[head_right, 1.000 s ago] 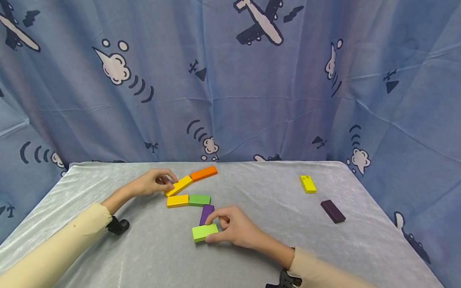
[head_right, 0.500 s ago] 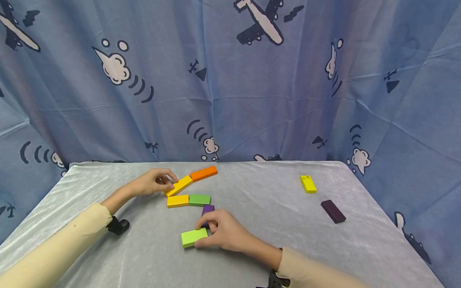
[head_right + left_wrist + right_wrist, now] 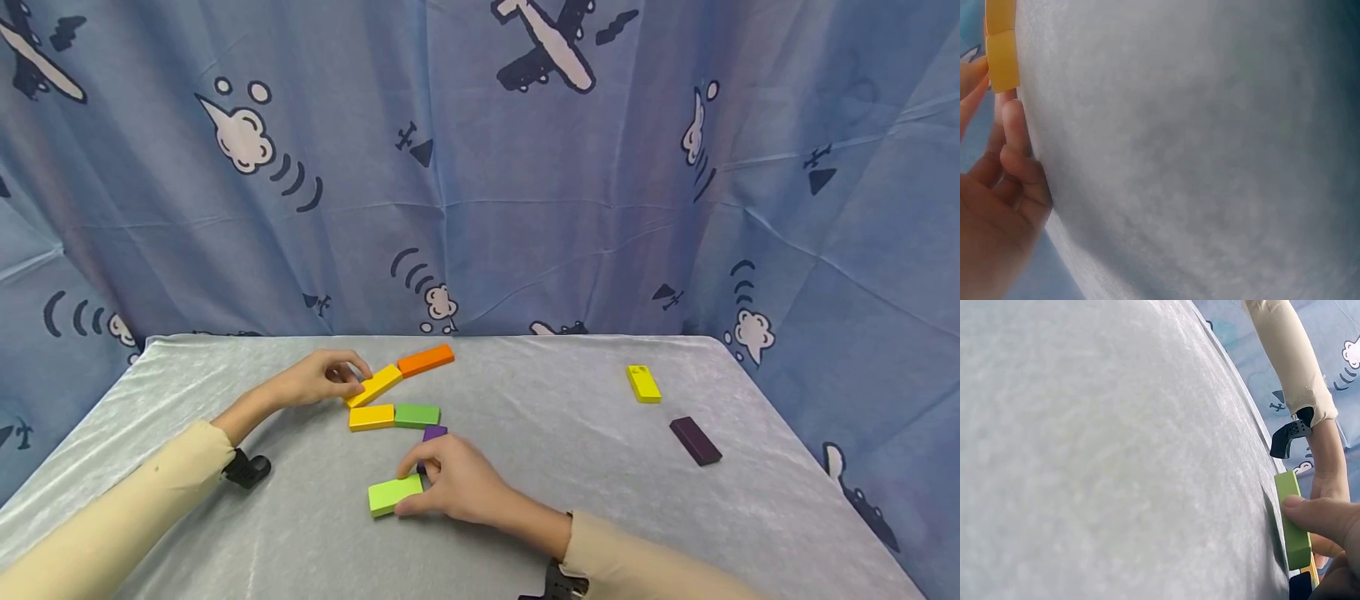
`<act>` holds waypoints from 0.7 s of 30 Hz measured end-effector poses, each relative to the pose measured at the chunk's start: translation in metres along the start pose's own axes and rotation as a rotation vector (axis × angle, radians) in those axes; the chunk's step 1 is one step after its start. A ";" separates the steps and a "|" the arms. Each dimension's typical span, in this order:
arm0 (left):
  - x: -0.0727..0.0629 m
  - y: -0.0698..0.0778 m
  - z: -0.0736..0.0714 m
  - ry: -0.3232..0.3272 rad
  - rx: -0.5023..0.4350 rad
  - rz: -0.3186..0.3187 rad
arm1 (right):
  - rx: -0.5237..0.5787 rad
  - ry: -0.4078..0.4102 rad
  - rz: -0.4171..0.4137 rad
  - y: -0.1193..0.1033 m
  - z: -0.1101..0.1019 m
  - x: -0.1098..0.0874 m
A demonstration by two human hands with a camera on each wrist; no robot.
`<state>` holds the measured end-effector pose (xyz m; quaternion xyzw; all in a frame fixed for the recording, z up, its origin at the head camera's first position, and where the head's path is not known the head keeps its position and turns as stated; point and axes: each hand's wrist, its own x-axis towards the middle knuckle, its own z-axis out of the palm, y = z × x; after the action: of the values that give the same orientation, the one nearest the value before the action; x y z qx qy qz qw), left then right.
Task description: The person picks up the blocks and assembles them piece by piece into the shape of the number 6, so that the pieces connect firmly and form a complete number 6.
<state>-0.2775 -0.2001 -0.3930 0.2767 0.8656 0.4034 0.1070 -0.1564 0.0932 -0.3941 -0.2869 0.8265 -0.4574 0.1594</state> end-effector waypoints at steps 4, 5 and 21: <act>0.000 0.000 0.000 0.000 -0.002 -0.001 | -0.025 0.013 0.001 -0.001 0.001 0.002; 0.000 -0.001 -0.001 0.001 -0.004 -0.003 | -0.028 0.015 0.001 -0.001 0.001 0.002; 0.000 -0.001 0.000 0.000 -0.009 -0.014 | 0.017 0.017 -0.037 0.006 -0.006 0.000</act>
<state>-0.2780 -0.2008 -0.3936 0.2699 0.8657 0.4068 0.1110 -0.1617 0.0996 -0.3958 -0.2970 0.8184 -0.4697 0.1461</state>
